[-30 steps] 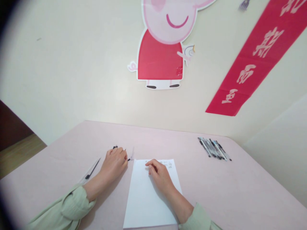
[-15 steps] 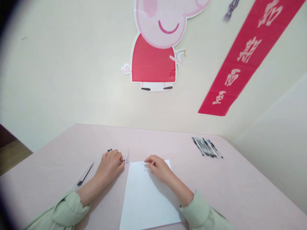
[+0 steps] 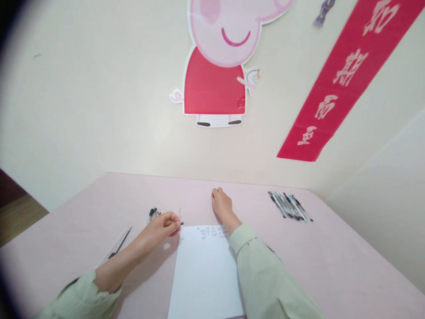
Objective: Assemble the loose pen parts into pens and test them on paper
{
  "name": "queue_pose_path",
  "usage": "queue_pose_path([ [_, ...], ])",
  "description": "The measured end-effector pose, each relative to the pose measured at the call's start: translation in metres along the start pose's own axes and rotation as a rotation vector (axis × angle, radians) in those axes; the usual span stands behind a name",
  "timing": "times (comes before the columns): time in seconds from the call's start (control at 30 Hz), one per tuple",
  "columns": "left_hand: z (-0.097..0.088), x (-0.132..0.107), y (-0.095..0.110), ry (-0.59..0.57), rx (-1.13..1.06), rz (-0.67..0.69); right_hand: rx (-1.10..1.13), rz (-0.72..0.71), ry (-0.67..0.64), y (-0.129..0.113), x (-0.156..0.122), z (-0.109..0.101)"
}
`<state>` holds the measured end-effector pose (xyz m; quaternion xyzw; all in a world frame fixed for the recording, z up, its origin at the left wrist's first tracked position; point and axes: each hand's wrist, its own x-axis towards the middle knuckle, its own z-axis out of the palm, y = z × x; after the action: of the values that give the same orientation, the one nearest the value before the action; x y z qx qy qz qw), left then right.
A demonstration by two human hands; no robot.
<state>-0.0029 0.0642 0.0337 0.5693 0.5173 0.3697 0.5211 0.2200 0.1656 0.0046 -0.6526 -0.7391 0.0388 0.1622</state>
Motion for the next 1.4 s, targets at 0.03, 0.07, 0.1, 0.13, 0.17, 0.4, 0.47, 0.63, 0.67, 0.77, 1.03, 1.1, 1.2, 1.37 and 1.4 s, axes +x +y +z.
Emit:
queue_pose_path([
  [0.03, 0.000, -0.001, 0.002, -0.005, -0.036, -0.020, -0.002, -0.007, -0.001, -0.001, -0.003, -0.001],
  [0.07, 0.000, -0.003, 0.003, -0.008, -0.059, -0.035, -0.001, -0.016, -0.006, -0.001, -0.007, -0.002],
  [0.1, 0.001, -0.003, 0.004, -0.010, -0.075, -0.043, 0.001, -0.026, -0.013, -0.001, -0.010, -0.004],
  [0.13, 0.001, -0.004, 0.004, -0.010, -0.087, -0.049, 0.004, -0.034, -0.020, -0.001, -0.014, -0.005],
  [0.17, 0.002, -0.004, 0.004, -0.012, -0.097, -0.048, 0.009, -0.041, -0.029, -0.001, -0.016, -0.006],
  [0.4, 0.012, -0.004, -0.004, -0.050, -0.141, -0.038, 0.091, -0.031, -0.036, 0.001, -0.016, -0.005],
  [0.47, 0.014, -0.003, -0.006, -0.038, -0.153, -0.039, 0.122, -0.019, -0.027, 0.001, -0.014, -0.003],
  [0.63, 0.014, -0.002, -0.008, 0.068, -0.117, 0.005, 0.241, 0.014, 0.006, -0.001, -0.015, -0.002],
  [0.67, 0.013, -0.002, -0.007, 0.083, -0.107, 0.018, 0.278, 0.015, 0.008, -0.003, -0.017, -0.003],
  [0.77, 0.011, -0.003, -0.002, 0.103, -0.061, 0.060, 0.405, 0.001, -0.011, -0.014, -0.030, -0.009],
  [1.03, 0.015, -0.010, 0.003, 0.068, 0.062, 0.137, 1.307, 0.126, -0.162, -0.061, -0.091, -0.022],
  [1.1, 0.018, -0.011, 0.001, 0.045, 0.047, 0.133, 1.336, 0.131, -0.127, -0.066, -0.096, -0.021],
  [1.2, 0.021, -0.011, 0.001, 0.010, -0.019, 0.095, 1.310, 0.085, -0.071, -0.068, -0.096, -0.017],
  [1.37, 0.023, -0.013, 0.001, -0.004, -0.234, -0.040, 1.131, -0.046, -0.032, -0.070, -0.101, -0.014],
  [1.4, 0.023, -0.013, 0.001, 0.002, -0.275, -0.064, 1.080, -0.079, -0.009, -0.070, -0.102, -0.013],
])
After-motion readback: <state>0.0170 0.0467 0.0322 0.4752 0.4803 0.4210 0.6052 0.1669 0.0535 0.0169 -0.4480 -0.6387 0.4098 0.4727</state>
